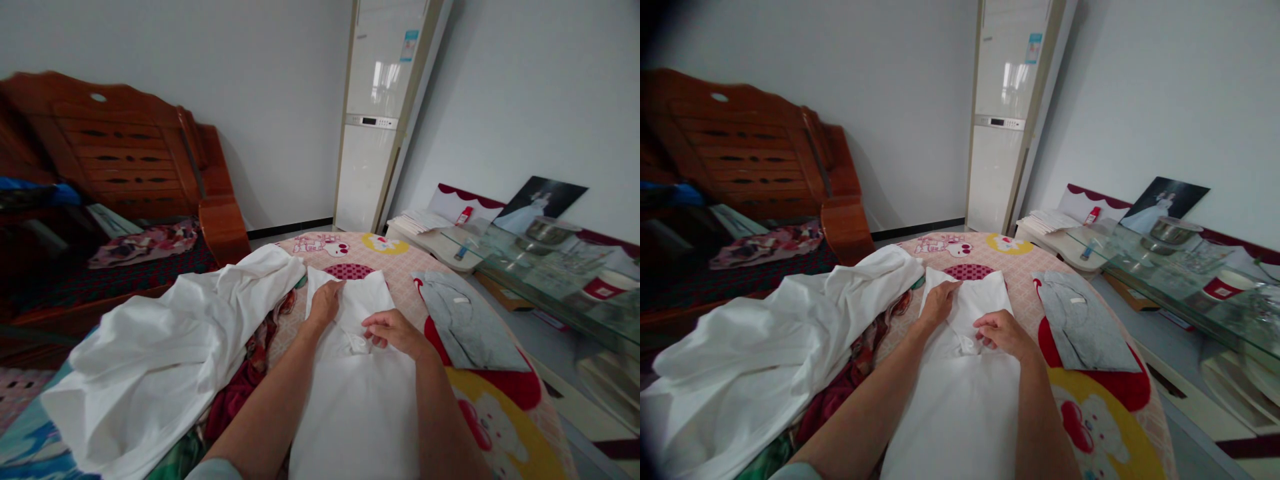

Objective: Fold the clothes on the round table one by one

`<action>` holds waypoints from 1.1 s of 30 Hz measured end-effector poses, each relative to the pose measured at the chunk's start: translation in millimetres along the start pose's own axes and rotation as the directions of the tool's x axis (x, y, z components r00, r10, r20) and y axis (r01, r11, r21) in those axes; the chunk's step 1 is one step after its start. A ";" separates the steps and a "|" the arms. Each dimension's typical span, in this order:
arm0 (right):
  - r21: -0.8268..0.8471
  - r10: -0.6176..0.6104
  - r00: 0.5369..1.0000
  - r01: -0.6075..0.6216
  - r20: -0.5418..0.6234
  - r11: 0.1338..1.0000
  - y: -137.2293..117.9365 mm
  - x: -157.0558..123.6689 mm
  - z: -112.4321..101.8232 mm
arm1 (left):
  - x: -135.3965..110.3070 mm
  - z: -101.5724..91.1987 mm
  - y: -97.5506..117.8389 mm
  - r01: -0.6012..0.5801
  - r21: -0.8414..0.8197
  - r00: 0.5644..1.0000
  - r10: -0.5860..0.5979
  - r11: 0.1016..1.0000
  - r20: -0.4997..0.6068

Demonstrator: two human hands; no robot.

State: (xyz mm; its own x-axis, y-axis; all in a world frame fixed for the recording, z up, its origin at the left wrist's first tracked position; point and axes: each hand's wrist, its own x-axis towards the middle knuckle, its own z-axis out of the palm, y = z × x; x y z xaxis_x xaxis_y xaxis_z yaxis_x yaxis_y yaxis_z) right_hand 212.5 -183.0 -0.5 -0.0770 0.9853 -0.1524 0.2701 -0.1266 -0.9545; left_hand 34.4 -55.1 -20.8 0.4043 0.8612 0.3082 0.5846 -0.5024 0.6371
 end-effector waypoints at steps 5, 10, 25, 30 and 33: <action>0.018 -0.032 0.991 0.035 -0.131 0.999 -7.1 -7.9 -12.4 | 1.3 -14.4 -8.3 0.150 -0.061 0.980 -0.140 0.987 0.140; -0.346 0.088 0.996 -0.086 -0.009 0.934 -26.4 -16.0 0.7 | 0.8 -17.6 -10.6 0.193 -0.079 0.975 -0.182 0.978 0.130; -0.221 -0.015 0.964 -0.046 -0.266 0.974 -28.4 0.0 14.7 | 2.3 -10.9 -4.5 0.260 -0.324 0.966 -0.250 0.910 0.073; -0.161 0.055 0.996 -0.067 -0.076 0.985 -20.9 7.0 34.2 | 3.3 -11.1 -6.1 0.236 -0.220 0.970 -0.243 0.946 -0.003; -0.129 0.047 0.998 -0.051 -0.040 0.990 -21.0 7.6 37.4 | 1.7 -9.8 -7.9 0.228 -0.104 0.971 -0.234 0.968 -0.048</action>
State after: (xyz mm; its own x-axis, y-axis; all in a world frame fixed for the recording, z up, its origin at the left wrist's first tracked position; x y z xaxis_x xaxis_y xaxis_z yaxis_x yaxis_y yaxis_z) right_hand 170.3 -177.2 8.8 -0.0263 0.9821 -0.1865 0.3951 -0.1612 -0.9044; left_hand 23.6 -48.9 -18.4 0.2221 0.9576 0.1837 0.5851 -0.2816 0.7605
